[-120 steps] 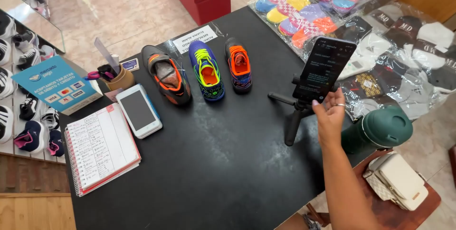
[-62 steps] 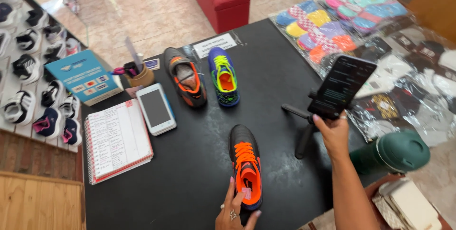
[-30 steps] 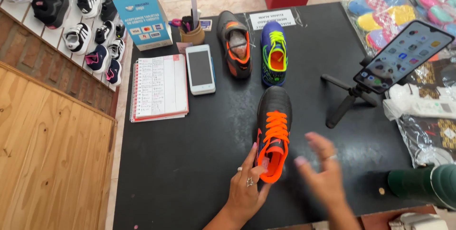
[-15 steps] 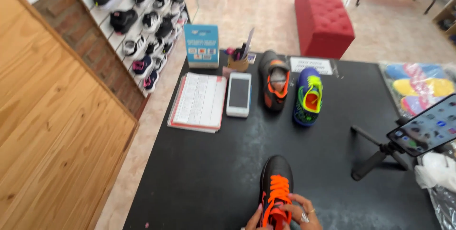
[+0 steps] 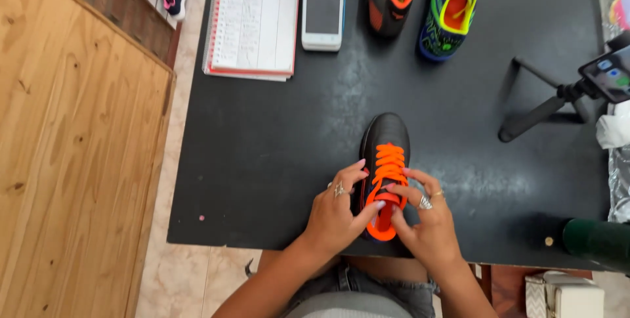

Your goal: The person laces a black and blue sneaker with a long orange lace, threading it through the eyelets and adjusting the tension. They then use pink scissors to trim the excess lace length before continuing to arrange the laces on the shoe.

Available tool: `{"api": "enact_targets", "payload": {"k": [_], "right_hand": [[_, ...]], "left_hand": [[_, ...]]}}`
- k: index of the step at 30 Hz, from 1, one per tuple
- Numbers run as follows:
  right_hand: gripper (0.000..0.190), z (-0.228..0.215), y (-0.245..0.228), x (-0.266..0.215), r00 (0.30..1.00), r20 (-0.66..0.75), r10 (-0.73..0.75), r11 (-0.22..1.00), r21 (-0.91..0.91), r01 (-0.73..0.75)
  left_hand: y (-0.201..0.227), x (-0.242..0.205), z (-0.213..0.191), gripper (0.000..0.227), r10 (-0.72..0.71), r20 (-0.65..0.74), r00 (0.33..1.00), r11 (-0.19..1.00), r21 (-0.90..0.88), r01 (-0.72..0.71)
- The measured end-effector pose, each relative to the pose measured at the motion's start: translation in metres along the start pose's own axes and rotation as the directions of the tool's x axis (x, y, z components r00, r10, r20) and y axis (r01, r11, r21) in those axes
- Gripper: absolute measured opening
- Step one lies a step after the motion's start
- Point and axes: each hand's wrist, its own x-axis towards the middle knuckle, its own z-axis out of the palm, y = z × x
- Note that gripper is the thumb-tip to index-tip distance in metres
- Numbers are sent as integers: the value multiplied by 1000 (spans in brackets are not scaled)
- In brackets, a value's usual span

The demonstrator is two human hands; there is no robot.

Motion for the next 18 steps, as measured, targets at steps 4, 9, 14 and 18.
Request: {"api": "enact_targets", "payload": {"k": [4,9,14,18], "right_hand": [[24,-1,0,15,996,-61,-65,993,-103,59],[9,-16,-8,47,978,-126,-164,985,-72,156],[7,-36,-13,87,1000,-12,-21,990,141,22],[10,-52,-21,97,999,27,-36,983,179,31]], "left_hand": [[-2,-1,6,47,-25,30,999,999,-42,26],[2,6,6,56,23,17,1000,984,175,-26],[12,36,-9,54,-29,65,997,974,224,13],[35,48,-22,53,-72,127,989,975,218,43]]}}
